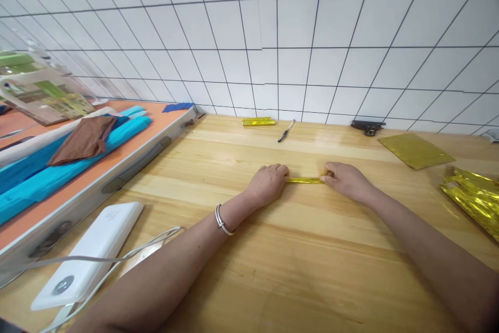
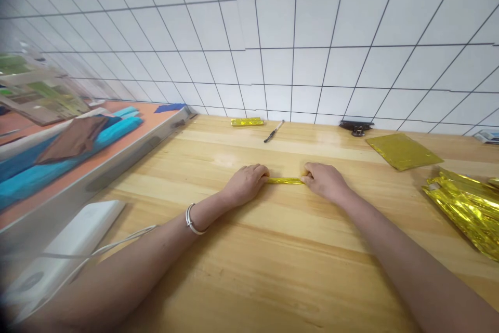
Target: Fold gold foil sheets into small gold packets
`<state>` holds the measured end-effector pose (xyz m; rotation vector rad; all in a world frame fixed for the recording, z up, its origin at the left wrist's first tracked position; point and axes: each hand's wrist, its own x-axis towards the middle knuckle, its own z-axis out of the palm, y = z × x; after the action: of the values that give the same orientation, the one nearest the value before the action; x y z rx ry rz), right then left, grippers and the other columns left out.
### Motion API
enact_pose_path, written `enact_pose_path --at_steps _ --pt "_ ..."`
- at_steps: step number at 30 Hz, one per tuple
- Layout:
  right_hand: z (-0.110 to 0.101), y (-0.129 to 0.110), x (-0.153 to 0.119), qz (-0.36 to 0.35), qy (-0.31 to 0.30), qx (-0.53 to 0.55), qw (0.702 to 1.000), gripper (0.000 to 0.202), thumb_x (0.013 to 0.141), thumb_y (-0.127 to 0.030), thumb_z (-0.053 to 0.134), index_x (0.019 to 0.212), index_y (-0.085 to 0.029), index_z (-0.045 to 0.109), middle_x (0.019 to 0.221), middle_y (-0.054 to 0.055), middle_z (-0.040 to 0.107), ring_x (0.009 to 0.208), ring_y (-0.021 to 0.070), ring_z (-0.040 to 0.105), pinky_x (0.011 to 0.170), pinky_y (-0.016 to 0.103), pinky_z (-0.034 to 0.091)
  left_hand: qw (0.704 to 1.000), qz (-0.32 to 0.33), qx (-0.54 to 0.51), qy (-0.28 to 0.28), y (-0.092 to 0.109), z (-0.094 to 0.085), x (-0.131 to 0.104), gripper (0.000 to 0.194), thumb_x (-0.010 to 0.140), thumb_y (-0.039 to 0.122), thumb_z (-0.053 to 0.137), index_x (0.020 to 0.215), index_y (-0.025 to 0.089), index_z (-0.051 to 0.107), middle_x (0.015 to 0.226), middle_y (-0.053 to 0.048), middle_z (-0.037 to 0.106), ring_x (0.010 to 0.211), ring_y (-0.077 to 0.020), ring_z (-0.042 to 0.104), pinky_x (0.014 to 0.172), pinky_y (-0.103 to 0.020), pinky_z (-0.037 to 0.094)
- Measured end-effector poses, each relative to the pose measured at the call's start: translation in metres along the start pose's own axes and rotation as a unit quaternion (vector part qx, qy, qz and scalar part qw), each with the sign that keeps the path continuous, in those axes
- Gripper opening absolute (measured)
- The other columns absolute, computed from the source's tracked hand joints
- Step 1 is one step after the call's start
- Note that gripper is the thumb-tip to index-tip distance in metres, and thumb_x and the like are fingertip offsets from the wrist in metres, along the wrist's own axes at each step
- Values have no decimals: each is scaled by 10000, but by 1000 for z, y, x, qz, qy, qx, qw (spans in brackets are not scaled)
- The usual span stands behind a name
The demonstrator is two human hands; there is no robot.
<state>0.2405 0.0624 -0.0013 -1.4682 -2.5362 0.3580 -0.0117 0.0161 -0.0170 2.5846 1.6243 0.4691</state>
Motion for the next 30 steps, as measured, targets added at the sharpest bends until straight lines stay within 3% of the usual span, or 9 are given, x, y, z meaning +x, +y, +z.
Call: enact_pose_path --at_steps 12,19,25,30 --pt "-4 6 -12 -10 -7 105 994 140 796 -320 516 820 -203 590 728 -12 604 617 124 532 554 239 386 999 -37 -36 -16 -2 -9 3 114 879 272 478 877 182 549 849 -45 589 761 -167 577 694 -283 448" --pt "-11 5 -12 -6 -24 90 996 125 769 -310 566 847 -220 604 679 -25 621 573 125 536 528 241 364 997 23 -66 -34 -14 -10 3 99 823 287 568 826 188 565 846 -19 579 769 -153 562 706 -261 451" --pt "-1 3 -23 -13 21 85 996 100 769 -276 557 832 -204 587 821 14 614 745 156 567 636 265 419 997 54 -54 -6 -4 -5 -8 24 844 179 494 822 173 500 794 -23 561 752 -160 528 690 -268 436" --pt "4 -7 -44 -45 43 70 996 157 803 -250 547 944 -211 602 825 25 610 766 170 553 668 286 433 994 110 -7 13 3 -6 -19 125 845 93 409 809 171 500 822 -57 542 788 -183 485 715 -296 416"
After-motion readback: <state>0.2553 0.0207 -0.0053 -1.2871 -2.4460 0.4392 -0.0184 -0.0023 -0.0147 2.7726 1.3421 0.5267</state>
